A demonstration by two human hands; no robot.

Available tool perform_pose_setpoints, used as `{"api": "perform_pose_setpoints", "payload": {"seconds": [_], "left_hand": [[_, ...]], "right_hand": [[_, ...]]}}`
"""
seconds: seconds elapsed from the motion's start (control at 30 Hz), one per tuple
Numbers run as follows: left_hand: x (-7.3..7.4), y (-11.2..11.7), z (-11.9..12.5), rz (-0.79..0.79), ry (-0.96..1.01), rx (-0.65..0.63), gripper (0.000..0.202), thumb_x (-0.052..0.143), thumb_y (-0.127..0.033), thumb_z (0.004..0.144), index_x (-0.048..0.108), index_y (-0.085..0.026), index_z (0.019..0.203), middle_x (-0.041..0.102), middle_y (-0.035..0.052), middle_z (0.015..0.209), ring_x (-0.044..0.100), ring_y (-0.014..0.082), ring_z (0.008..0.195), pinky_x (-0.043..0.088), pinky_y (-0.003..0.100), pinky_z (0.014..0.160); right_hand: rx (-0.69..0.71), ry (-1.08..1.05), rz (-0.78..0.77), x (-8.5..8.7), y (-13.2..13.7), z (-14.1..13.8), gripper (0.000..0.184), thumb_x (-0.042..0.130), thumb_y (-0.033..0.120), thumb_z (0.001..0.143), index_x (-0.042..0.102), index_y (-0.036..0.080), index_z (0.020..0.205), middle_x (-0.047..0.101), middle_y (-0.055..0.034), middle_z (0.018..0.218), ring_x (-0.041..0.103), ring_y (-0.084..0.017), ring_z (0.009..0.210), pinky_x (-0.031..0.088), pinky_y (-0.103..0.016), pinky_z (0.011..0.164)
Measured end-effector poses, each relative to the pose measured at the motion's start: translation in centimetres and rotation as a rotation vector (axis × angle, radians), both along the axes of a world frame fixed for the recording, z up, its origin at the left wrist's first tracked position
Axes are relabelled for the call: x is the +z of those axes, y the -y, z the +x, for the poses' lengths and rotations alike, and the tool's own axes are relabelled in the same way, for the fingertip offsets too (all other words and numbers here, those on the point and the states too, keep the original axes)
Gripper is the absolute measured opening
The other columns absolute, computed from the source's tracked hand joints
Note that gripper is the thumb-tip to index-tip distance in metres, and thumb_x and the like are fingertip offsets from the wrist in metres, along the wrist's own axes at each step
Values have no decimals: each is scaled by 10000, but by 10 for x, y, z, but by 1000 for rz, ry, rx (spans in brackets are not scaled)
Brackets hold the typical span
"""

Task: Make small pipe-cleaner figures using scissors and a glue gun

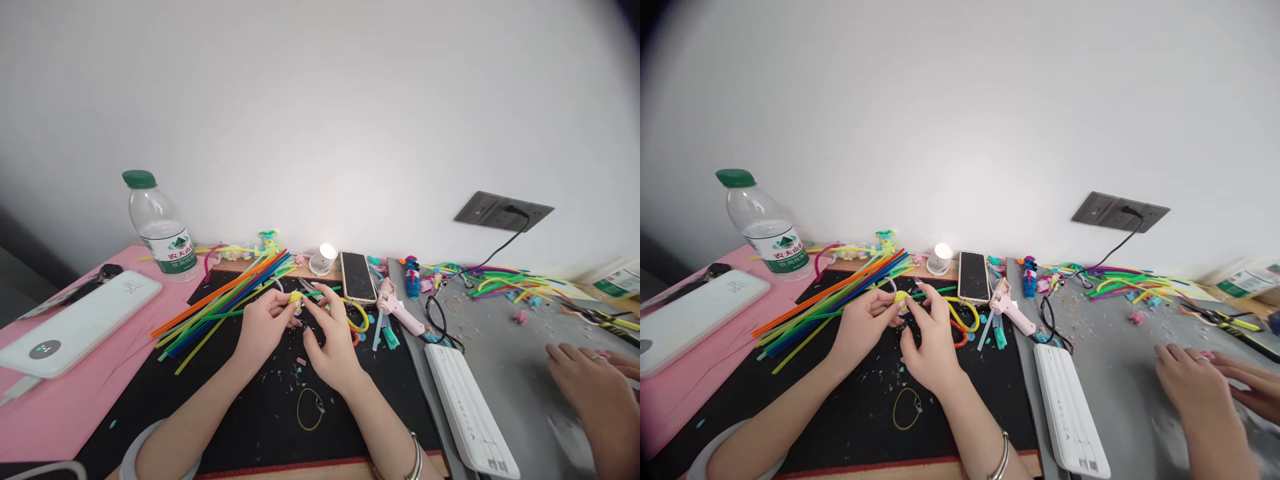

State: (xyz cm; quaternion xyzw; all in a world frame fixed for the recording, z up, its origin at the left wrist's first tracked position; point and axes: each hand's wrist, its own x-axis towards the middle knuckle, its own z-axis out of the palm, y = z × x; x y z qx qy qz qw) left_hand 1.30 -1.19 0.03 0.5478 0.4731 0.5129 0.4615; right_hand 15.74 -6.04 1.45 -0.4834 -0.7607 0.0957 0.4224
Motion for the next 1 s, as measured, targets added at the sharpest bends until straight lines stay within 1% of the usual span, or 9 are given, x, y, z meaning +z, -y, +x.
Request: {"api": "perform_pose_setpoints", "payload": {"seconds": [0.23,0.4,0.57,0.77,0.87,1.0], "left_hand": [[3,2,0,2,-3,2,236,687,-370,717,592,-161,769,707,54,729,681,180,547,593,310,543],[5,2,0,0,12,6,259,684,-391,711,590,-158,771,706,47,713,678,178,540,589,311,545],[3,2,1,7,12,6,260,681,-392,716,589,-157,777,702,43,704,676,173,543,589,303,548],[0,2,-1,46,-42,11,223,663,-372,739,585,-164,766,702,39,703,687,182,564,585,303,566],[-1,1,-1,56,-44,17,225,664,-378,736,587,-169,760,708,41,705,688,187,566,583,307,568],[-1,0,0,25,-13,8,254,674,-402,724,589,-167,771,717,49,723,689,187,565,585,310,564]], "right_hand": [[24,4,-10,2,2,-2,518,476,94,810,501,213,1313,333,-125,1443,443,-258,1197,414,-477,1005],[44,12,-8,1,2,-4,515,471,94,805,501,202,1308,334,-123,1441,437,-252,1200,405,-466,1011],[45,20,-15,0,3,-4,525,475,95,798,498,204,1311,325,-125,1449,418,-262,1230,398,-471,1015],[53,39,-16,0,3,-5,524,477,91,791,495,178,1307,323,-139,1449,388,-264,1261,393,-461,1021],[52,44,-14,1,3,-5,540,482,87,785,492,196,1315,336,-136,1444,406,-271,1246,404,-477,1004],[35,37,-1,1,2,-5,550,481,87,790,490,221,1323,342,-125,1446,430,-272,1220,405,-489,998]]}}
